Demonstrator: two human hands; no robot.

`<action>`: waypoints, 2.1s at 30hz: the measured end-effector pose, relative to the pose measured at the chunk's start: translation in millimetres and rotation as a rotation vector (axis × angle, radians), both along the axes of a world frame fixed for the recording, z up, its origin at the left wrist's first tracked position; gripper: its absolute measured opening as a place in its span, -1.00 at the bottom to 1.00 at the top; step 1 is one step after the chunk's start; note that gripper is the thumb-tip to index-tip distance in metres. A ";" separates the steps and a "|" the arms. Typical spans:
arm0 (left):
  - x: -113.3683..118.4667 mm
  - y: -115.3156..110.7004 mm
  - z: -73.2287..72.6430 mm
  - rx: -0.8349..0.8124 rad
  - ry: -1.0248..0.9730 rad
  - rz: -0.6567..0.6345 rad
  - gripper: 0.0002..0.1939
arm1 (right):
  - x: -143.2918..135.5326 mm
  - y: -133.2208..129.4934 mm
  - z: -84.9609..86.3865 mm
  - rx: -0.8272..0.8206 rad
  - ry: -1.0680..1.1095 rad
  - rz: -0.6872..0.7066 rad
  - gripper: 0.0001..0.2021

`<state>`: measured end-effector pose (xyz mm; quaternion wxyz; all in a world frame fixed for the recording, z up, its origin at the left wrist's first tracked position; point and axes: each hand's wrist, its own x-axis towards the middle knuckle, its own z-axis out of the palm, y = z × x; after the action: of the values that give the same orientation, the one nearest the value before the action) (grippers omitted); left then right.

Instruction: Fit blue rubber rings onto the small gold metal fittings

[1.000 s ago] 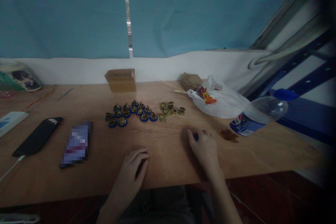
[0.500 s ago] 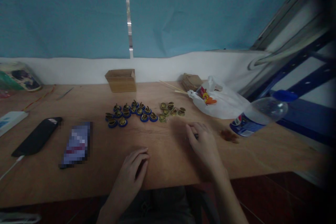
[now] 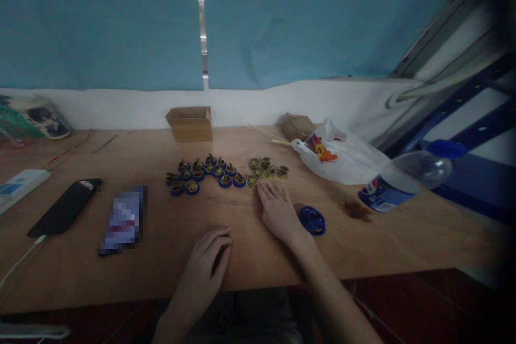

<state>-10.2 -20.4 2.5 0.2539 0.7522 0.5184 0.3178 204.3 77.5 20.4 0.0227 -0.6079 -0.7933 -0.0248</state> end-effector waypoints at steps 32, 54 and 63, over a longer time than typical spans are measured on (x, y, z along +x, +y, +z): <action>-58.0 134.1 28.2 0.253 0.810 0.276 -0.75 | 95.4 -61.7 -8.2 0.456 0.320 -0.101 -0.74; -19.9 51.3 45.4 0.089 -0.041 0.252 -0.75 | -29.6 -99.0 10.3 0.144 1.150 -0.162 -0.80; 15.5 -0.3 51.6 -0.109 -0.707 0.188 -0.55 | -68.6 -107.3 15.8 -0.062 1.381 0.069 -0.78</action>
<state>5.3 -20.7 54.1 0.4267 0.5303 0.4819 0.5517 135.6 -29.8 36.3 0.5060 -0.4591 -0.6164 0.3915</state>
